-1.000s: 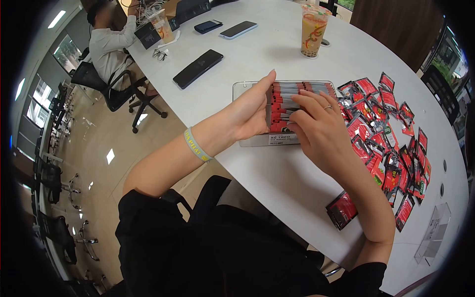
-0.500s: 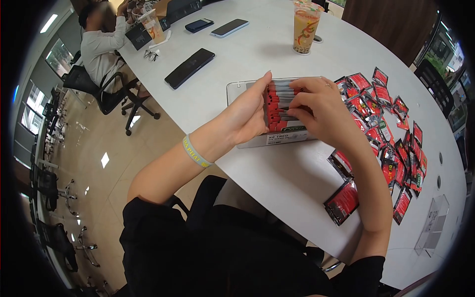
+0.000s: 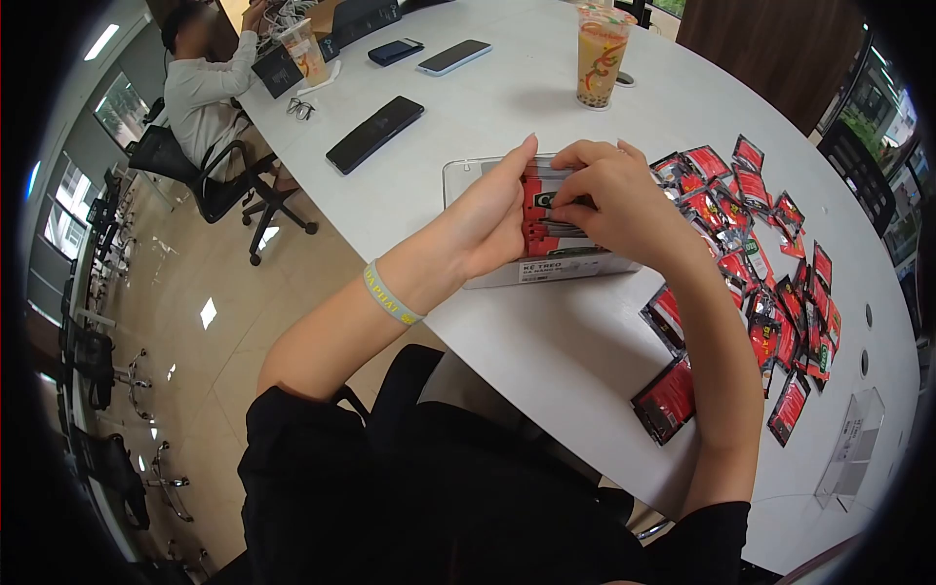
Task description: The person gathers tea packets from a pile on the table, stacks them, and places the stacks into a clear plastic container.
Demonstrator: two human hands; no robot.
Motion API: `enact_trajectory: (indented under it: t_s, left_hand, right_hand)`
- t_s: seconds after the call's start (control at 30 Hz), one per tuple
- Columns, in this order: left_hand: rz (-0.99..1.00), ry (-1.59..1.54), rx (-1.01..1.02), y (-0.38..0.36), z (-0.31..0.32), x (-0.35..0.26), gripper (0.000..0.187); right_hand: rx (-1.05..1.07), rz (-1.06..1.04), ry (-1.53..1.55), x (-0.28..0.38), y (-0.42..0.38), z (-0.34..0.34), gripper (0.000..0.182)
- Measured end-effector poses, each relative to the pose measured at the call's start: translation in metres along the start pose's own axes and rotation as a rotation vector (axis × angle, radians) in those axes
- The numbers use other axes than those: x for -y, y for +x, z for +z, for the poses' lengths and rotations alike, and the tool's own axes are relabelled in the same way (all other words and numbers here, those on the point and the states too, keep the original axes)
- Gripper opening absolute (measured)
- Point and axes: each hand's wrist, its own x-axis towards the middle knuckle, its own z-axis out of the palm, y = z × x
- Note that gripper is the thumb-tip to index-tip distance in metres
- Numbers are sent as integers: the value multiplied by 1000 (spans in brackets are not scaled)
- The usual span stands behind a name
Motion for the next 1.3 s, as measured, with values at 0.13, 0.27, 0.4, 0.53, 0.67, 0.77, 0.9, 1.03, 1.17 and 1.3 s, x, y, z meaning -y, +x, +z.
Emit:
enact_trajectory:
  t_s: [0.13, 0.27, 0.4, 0.53, 0.67, 0.77, 0.9, 1.03, 1.17, 1.3]
  left_hand:
    - [-8, -93, -70, 4, -5, 3, 46]
    - [6, -96, -64, 2, -3, 5, 40]
    - [19, -6, -124, 4, -11, 8, 30]
    - [47, 19, -179, 6, -14, 12, 23]
    - [31, 42, -212, 9, -17, 14, 23]
    - [7, 83, -217, 5, -15, 10, 23]
    - [-1, 85, -219, 4, -16, 11, 22]
    - [16, 91, -195, 6, -16, 14, 19]
    - [-11, 70, -173, 4, -18, 10, 20]
    - [-24, -25, -99, -4, -7, 3, 24]
  right_hand:
    - [-5, 112, 427, 5, 3, -14, 8]
    - [-23, 40, 27, -1, 0, -12, 9]
    - [-11, 24, 24, 0, -2, -11, 11]
    - [-84, -39, -25, -5, -2, -8, 11]
    - [42, 50, 5, -5, -3, -6, 9]
    - [-35, -16, -19, -9, -5, -2, 6]
    - [-7, 71, 177, -9, -1, -9, 24]
    - [-29, 36, 201, -18, -3, -2, 34]
    - [-28, -4, 232, -17, -1, -11, 34]
    - [-172, -74, 242, -22, -5, -18, 29]
